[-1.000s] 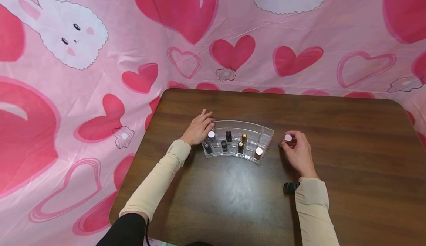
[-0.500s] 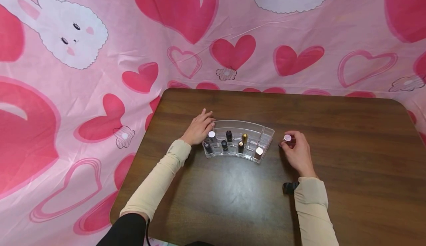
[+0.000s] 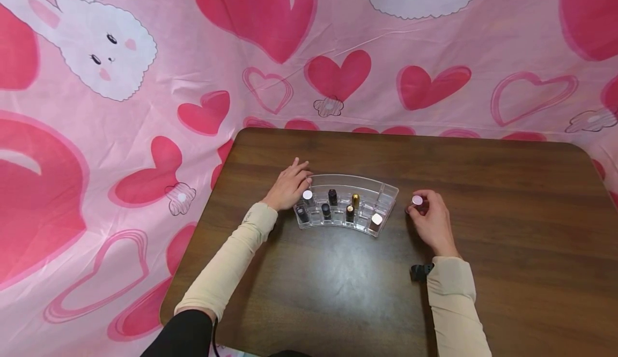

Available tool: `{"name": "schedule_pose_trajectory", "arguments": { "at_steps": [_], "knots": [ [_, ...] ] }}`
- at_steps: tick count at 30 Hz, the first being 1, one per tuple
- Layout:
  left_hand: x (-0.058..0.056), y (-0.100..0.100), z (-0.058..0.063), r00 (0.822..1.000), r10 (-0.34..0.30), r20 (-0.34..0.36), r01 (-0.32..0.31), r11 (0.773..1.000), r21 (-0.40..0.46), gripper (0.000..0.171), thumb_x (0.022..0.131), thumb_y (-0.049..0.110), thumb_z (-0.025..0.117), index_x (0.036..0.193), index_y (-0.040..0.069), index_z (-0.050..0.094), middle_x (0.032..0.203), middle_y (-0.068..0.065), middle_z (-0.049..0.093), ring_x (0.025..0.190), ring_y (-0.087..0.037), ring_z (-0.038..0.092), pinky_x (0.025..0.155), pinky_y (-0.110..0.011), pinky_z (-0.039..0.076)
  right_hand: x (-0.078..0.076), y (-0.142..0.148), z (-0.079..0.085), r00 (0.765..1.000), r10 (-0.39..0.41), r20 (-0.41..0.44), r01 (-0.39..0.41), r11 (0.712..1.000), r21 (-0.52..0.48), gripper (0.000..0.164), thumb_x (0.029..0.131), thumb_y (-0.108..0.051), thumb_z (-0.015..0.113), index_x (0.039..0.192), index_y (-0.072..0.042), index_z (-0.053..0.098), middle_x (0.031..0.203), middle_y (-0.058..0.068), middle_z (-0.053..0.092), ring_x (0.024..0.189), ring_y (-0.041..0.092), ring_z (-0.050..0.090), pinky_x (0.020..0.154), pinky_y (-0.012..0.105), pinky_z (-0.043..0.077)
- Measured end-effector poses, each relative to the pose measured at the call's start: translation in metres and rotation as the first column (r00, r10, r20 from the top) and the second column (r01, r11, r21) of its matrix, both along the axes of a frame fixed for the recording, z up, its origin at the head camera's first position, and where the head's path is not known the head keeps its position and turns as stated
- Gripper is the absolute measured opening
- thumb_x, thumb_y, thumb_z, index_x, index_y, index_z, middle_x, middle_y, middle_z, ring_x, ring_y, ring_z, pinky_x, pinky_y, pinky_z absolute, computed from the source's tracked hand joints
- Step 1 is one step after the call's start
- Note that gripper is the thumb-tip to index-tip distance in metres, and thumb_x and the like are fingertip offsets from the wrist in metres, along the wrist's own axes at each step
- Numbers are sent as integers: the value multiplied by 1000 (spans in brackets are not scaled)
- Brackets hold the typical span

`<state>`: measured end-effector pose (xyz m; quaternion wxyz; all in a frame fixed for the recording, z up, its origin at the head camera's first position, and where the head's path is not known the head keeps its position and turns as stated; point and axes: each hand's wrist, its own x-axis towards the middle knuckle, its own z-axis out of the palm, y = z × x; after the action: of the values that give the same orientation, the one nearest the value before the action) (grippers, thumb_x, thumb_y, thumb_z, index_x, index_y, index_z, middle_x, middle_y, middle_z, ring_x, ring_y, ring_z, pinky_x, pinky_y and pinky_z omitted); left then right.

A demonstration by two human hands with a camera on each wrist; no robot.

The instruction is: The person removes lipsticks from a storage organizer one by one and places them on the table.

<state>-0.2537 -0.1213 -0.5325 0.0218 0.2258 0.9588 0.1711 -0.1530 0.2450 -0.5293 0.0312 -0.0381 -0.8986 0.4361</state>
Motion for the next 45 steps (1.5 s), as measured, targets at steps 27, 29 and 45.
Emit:
{"name": "schedule_pose_trajectory", "arguments": {
  "at_steps": [27,29,45],
  "knots": [
    [1,0,0,1000,2,-1,-2,1000,-4,50,102,44,28,131,15,57,157,-5,33,152,-24,11,122,-44,18,-3,1,-3,999,15,34,-14,1000,-26,39,93,-8,59,128,4,45,123,29,47,107,45,51,89,60,44],
    [0,0,0,1000,1,-2,-1,1000,-1,50,102,43,28,131,14,57,157,-5,33,152,-24,11,122,-44,18,-2,2,-4,999,17,38,-16,999,-31,39,93,-9,59,128,3,45,123,29,47,108,45,50,90,61,44],
    [2,0,1,1000,6,2,-6,1000,-7,49,102,43,30,131,15,57,157,-5,33,152,-24,11,122,-45,19,0,2,0,999,41,6,-41,999,-10,41,92,-5,61,128,6,46,122,30,49,107,45,51,89,61,45]
  ]
}}
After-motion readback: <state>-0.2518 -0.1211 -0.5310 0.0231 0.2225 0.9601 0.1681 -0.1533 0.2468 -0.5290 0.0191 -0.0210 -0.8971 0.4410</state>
